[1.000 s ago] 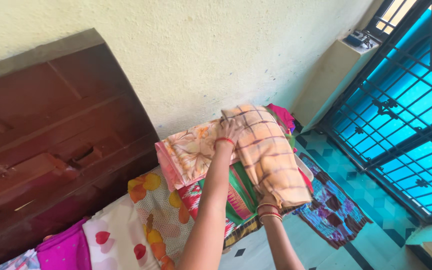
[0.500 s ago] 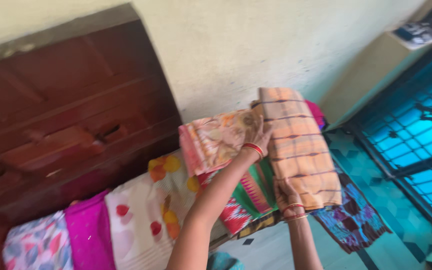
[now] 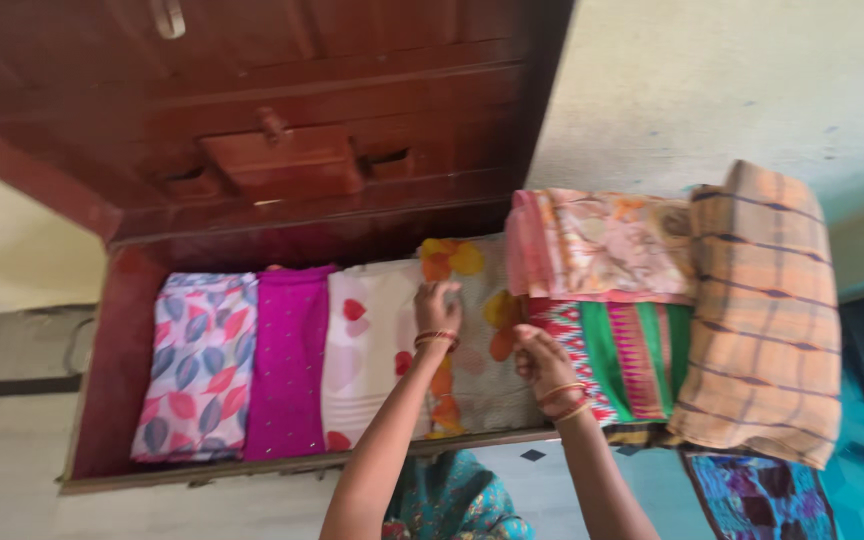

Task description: The person organizes several pieces of folded clothing and fabrics inside a large metal chest, moving items in and out of the chest and rearranging their positions.

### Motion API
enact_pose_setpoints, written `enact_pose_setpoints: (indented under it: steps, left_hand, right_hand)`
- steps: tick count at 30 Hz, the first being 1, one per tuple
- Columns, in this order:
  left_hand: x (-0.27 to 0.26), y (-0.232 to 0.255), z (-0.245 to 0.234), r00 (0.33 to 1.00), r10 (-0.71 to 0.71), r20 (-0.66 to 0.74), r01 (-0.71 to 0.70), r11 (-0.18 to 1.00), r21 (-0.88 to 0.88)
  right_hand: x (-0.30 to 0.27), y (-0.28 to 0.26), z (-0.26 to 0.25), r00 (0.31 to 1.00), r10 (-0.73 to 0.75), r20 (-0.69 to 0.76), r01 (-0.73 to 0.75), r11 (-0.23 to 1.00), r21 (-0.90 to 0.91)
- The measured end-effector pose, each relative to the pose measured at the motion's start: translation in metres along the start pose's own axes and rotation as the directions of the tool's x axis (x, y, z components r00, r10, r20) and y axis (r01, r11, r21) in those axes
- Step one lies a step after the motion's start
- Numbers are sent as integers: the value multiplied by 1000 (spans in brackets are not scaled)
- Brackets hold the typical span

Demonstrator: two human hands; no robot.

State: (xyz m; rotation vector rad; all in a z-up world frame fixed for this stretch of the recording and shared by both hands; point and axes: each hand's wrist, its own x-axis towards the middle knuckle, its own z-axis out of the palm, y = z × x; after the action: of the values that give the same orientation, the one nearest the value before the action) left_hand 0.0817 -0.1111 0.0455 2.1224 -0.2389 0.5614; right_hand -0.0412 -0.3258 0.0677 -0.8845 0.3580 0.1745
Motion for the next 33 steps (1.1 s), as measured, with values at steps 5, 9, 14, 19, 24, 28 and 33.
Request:
enact_pose_setpoints:
  steps: [5,9,14,19,24,28,33]
  left_hand:
    - [-77,-90,-63,932,-357,68,342,925,167]
    - [-106,-113,-104,848,-479,226,458,878,141]
    - [-112,-128,-130,561,-688,461,679,700,219]
    - [-124,-116,-102,662,-494,563,538,837,101]
    - [-133,-109,-99,472,-513,717,566,800,199]
    - [-132,-104,-102,393,-540,744,686,711,153]
    - [-130,-97,-94,291,-586,756,887,462,17]
  right_hand:
    - [41,84,56,999,43,-20,-41,574,-818]
    - [67,135,86,999,-30,-40,-46,-231,-972]
    - [88,174,121,958,-180,-223,-272,-326,-905]
    - [94,174,119,922,-319,-218,-352,-461,-815]
    - [87,148,102,938,-257,-230,-297,-261,-918]
    - [80,134,103,953,-170,-249,-266,-83,-960]
    - [74,141,109,952,-265,-150,-86,238,-967]
